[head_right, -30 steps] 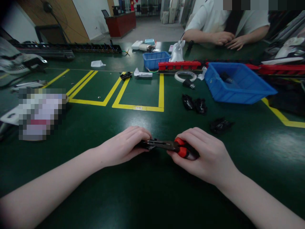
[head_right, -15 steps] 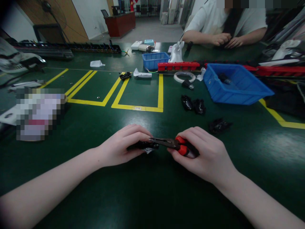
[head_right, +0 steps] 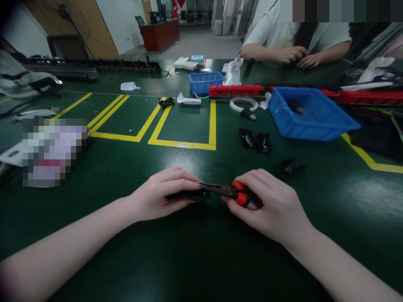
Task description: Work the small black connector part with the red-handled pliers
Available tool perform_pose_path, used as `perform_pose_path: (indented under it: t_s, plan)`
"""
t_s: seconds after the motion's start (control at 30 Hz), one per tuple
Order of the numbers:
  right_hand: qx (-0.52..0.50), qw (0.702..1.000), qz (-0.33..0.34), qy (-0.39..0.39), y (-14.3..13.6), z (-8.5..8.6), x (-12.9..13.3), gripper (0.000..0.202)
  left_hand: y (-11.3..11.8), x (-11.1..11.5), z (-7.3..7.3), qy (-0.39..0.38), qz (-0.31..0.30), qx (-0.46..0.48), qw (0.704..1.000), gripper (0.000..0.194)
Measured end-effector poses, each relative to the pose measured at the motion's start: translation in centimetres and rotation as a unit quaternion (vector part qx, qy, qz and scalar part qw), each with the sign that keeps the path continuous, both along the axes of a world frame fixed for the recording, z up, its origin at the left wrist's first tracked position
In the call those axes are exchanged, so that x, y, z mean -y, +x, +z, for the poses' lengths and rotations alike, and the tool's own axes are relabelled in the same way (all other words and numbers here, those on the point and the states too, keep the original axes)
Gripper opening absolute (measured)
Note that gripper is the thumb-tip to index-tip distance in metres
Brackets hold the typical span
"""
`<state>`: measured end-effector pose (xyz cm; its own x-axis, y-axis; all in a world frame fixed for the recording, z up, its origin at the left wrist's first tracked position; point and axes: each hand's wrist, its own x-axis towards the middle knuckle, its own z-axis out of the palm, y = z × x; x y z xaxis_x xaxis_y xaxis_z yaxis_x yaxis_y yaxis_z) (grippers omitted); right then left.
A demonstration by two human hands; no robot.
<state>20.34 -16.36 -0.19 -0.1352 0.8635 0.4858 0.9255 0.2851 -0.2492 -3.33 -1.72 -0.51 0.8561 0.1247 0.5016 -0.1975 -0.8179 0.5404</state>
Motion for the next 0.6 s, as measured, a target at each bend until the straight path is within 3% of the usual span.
perform_pose_path:
  t_s: [0.6]
  plan:
    - [-0.015,1.0,0.006,-0.009,0.29,-0.18,0.06,0.014,0.12,0.11,-0.09,0.02,0.001,0.087,0.996,0.02]
